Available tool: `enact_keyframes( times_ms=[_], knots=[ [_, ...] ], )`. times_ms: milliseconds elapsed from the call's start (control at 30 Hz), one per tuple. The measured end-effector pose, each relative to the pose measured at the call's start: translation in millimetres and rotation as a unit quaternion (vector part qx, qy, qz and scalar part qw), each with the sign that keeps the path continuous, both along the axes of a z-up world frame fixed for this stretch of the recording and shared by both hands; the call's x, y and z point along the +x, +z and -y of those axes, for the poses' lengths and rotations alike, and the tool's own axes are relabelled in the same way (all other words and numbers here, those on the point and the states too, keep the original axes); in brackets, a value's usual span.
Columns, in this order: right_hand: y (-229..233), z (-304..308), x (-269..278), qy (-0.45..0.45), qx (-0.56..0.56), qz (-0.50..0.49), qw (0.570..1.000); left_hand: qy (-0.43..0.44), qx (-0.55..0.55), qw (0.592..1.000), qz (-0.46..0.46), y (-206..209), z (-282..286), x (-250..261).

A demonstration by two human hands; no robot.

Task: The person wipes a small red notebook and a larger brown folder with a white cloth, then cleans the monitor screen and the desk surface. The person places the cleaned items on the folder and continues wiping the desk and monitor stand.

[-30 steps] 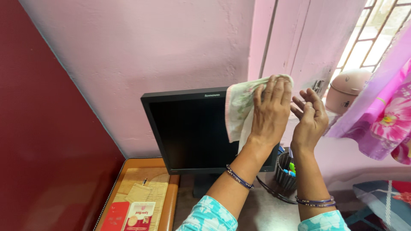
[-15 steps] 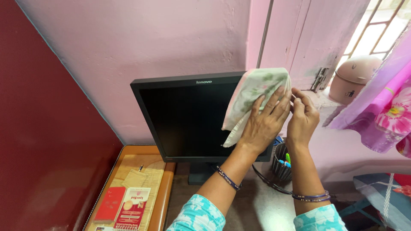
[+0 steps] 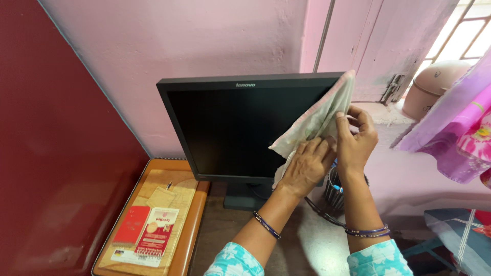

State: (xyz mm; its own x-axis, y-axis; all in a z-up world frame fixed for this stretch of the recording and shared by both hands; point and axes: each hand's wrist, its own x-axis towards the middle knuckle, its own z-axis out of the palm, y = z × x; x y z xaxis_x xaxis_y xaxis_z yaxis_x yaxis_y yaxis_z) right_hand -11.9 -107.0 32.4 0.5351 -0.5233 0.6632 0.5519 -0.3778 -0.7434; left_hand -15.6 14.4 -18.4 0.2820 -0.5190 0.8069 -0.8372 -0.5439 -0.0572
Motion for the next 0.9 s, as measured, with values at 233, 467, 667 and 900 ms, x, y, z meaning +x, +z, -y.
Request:
enact_keyframes(
  times_ms=[233,467,667,900],
  knots=[
    [-26.1,-12.9,-10.5,-0.051,-0.038,-0.035,0.997,0.000,-0.091,0.984,-0.151,-27.0,-19.5,-22.2],
    [-61.2,-36.3,-41.8,0.004,-0.102,-0.099,0.990,0.008,-0.257,0.900,-0.351,-40.5,-51.8,-50.1],
    [-74.3,-59.6,-62.9,0.068,-0.089,-0.139,0.984,-0.074,-0.393,0.750,-0.526,-44.9,-100.8,-76.0],
    [-95.4,-93.8,-87.9,0.061,-0.140,-0.230,0.961,-0.157,-0.408,0.654,-0.618,-72.8,-163.1,-92.9]
  ],
)
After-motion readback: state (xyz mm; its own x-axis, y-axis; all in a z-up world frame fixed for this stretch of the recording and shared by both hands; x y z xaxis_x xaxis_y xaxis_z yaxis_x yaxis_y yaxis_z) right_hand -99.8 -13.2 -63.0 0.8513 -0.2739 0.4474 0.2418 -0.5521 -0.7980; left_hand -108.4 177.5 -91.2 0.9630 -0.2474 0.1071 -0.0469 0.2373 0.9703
